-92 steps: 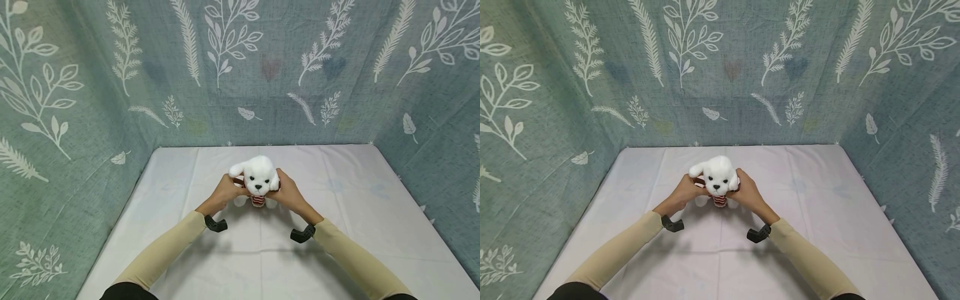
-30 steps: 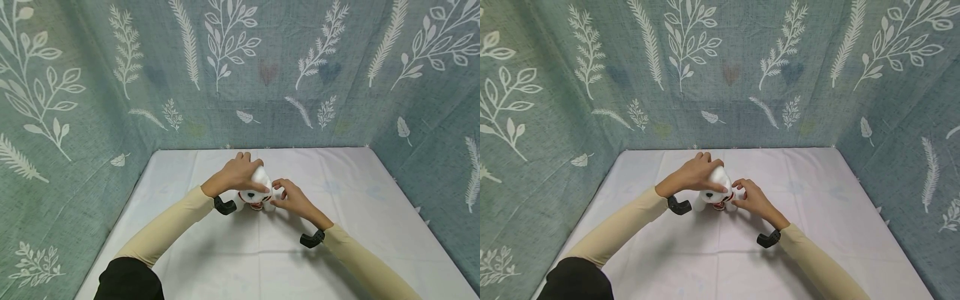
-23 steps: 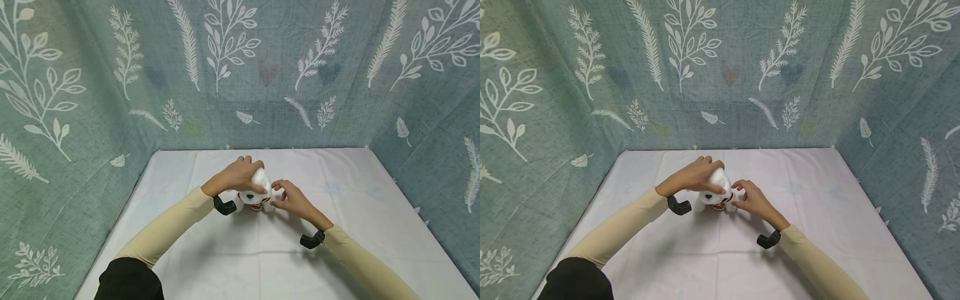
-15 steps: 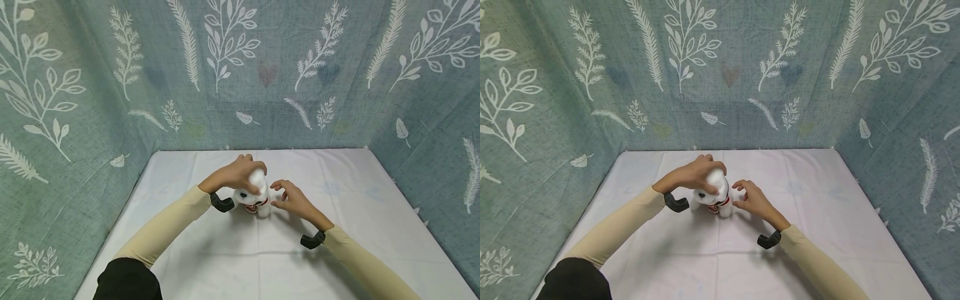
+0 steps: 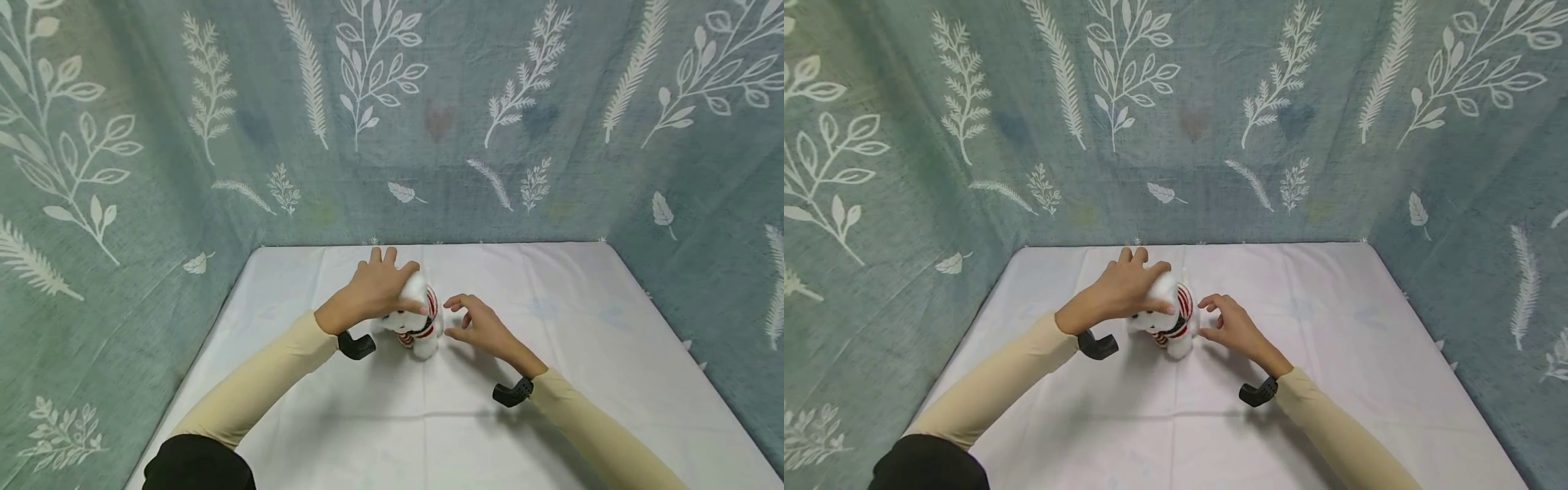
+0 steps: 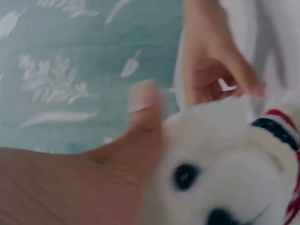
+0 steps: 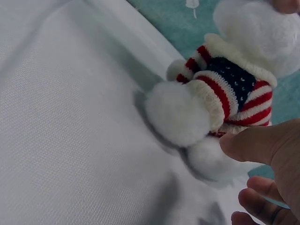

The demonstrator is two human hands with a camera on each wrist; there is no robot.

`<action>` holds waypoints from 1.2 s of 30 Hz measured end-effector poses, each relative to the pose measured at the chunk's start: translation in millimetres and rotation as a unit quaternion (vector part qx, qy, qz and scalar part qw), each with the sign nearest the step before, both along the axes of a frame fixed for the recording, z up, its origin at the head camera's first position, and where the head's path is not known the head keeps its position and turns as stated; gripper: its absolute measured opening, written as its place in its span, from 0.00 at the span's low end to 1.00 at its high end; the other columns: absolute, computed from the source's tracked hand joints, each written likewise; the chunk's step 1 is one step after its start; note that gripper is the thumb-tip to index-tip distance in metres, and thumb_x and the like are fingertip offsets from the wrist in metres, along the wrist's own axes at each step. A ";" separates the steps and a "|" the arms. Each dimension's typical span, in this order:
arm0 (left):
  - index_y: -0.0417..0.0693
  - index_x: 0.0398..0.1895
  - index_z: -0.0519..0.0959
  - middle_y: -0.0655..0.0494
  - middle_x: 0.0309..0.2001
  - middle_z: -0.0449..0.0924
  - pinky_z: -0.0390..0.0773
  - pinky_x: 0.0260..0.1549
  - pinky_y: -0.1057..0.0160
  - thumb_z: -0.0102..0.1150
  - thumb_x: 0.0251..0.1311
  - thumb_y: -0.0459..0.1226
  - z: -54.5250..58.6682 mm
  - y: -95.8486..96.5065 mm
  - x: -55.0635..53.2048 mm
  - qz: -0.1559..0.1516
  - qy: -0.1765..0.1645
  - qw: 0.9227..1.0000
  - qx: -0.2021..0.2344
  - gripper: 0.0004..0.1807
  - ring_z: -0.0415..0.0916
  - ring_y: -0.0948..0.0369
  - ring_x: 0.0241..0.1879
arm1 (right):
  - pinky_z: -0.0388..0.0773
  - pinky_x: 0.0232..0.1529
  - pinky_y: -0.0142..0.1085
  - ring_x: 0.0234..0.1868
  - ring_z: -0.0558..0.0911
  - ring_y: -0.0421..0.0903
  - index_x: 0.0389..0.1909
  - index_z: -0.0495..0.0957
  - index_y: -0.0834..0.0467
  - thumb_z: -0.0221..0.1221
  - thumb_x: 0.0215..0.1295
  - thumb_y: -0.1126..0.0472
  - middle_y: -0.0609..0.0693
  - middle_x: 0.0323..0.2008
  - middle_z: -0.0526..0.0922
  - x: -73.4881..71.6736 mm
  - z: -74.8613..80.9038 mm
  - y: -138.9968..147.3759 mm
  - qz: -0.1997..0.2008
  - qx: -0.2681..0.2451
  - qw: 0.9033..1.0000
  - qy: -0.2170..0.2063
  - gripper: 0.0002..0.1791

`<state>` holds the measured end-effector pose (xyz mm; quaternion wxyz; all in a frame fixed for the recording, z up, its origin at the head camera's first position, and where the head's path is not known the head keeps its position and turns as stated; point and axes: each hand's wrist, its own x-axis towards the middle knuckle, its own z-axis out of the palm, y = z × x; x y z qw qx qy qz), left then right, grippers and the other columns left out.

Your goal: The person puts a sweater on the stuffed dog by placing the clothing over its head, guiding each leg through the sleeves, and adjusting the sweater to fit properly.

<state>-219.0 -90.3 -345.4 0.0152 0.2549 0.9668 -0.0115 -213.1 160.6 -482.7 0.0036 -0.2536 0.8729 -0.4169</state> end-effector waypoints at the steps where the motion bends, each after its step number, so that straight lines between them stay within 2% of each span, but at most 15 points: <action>1: 0.57 0.72 0.68 0.36 0.61 0.68 0.79 0.44 0.42 0.58 0.53 0.76 -1.2 2.3 3.4 0.012 0.010 1.000 -0.006 0.50 0.71 0.39 0.54 | 0.76 0.35 0.40 0.34 0.77 0.45 0.61 0.75 0.56 0.73 0.62 0.61 0.63 0.54 0.79 -0.1 -0.7 0.1 0.000 -0.002 1.000 0.002 0.27; 3: 0.53 0.72 0.67 0.35 0.59 0.70 0.82 0.38 0.45 0.58 0.50 0.77 -4.3 5.5 8.1 0.025 0.020 0.999 -0.008 0.54 0.76 0.38 0.48 | 0.76 0.35 0.40 0.34 0.77 0.45 0.61 0.75 0.56 0.73 0.62 0.61 0.63 0.54 0.79 -0.6 -2.1 0.2 0.003 -0.004 1.000 0.005 0.27; 6: 0.48 0.71 0.66 0.34 0.54 0.72 0.83 0.32 0.47 0.63 0.49 0.75 -9.4 6.2 10.7 0.026 0.013 0.999 0.013 0.55 0.79 0.39 0.40 | 0.76 0.35 0.40 0.34 0.77 0.44 0.61 0.75 0.56 0.73 0.63 0.61 0.64 0.53 0.79 -0.7 -3.2 0.1 0.009 -0.006 1.000 0.004 0.27; 11: 0.44 0.69 0.66 0.34 0.48 0.74 0.82 0.37 0.48 0.70 0.56 0.62 -14.3 2.8 2.9 -0.008 -0.010 0.998 0.057 0.46 0.78 0.40 0.41 | 0.76 0.34 0.40 0.33 0.77 0.44 0.61 0.75 0.56 0.73 0.63 0.62 0.64 0.53 0.79 -0.4 -0.2 0.3 0.005 -0.007 1.000 0.007 0.26; 15: 0.47 0.68 0.68 0.36 0.49 0.73 0.81 0.38 0.50 0.72 0.55 0.51 -15.1 -4.1 -7.1 -0.040 -0.036 0.994 0.097 0.40 0.75 0.43 0.42 | 0.76 0.34 0.40 0.33 0.77 0.44 0.61 0.75 0.55 0.72 0.63 0.62 0.63 0.54 0.79 -1.0 2.0 0.0 0.002 -0.007 1.000 0.005 0.27; 19: 0.55 0.65 0.71 0.38 0.53 0.70 0.80 0.39 0.50 0.74 0.51 0.42 -12.1 -13.5 -16.8 -0.074 -0.087 0.983 0.146 0.36 0.72 0.46 0.47 | 0.75 0.33 0.39 0.33 0.77 0.44 0.61 0.75 0.56 0.72 0.63 0.62 0.63 0.54 0.79 -1.9 2.4 -0.3 0.000 -0.010 1.000 0.009 0.26; 24: 0.63 0.64 0.72 0.42 0.58 0.66 0.80 0.44 0.49 0.74 0.48 0.34 -6.1 -28.4 -24.8 -0.086 -0.182 0.962 0.184 0.37 0.68 0.48 0.56 | 0.75 0.31 0.37 0.33 0.77 0.43 0.59 0.76 0.56 0.71 0.64 0.63 0.60 0.52 0.81 -0.8 3.5 -1.5 -0.008 -0.020 1.000 0.015 0.25; 26: 0.65 0.64 0.72 0.45 0.60 0.65 0.80 0.45 0.49 0.74 0.47 0.31 -4.0 -34.9 -27.8 -0.095 -0.207 0.955 0.190 0.39 0.68 0.49 0.58 | 0.75 0.30 0.36 0.33 0.78 0.43 0.59 0.76 0.56 0.70 0.66 0.62 0.59 0.52 0.82 -0.2 4.2 -2.4 -0.011 -0.026 1.000 0.012 0.23; 32: 0.61 0.63 0.73 0.54 0.65 0.66 0.76 0.53 0.48 0.73 0.40 0.23 -3.3 -50.1 -37.9 -0.167 -0.241 0.933 0.207 0.43 0.64 0.53 0.64 | 0.77 0.34 0.36 0.34 0.80 0.44 0.51 0.81 0.56 0.66 0.71 0.58 0.50 0.42 0.85 0.7 7.2 -7.1 -0.019 -0.039 0.999 0.006 0.12; 34: 0.59 0.64 0.72 0.55 0.67 0.65 0.75 0.54 0.47 0.74 0.40 0.25 -4.3 -52.0 -39.3 -0.177 -0.245 0.931 0.206 0.43 0.62 0.53 0.65 | 0.77 0.37 0.36 0.35 0.80 0.43 0.47 0.83 0.55 0.65 0.72 0.57 0.46 0.38 0.85 0.3 8.4 -10.1 -0.026 -0.035 0.999 0.004 0.08; 36: 0.60 0.65 0.71 0.55 0.68 0.64 0.74 0.54 0.46 0.76 0.41 0.28 -5.8 -51.5 -39.6 -0.174 -0.245 0.932 0.202 0.44 0.60 0.52 0.65 | 0.76 0.38 0.37 0.34 0.79 0.42 0.44 0.84 0.54 0.63 0.73 0.55 0.44 0.34 0.84 0.1 9.4 -14.6 -0.038 -0.029 0.999 -0.009 0.07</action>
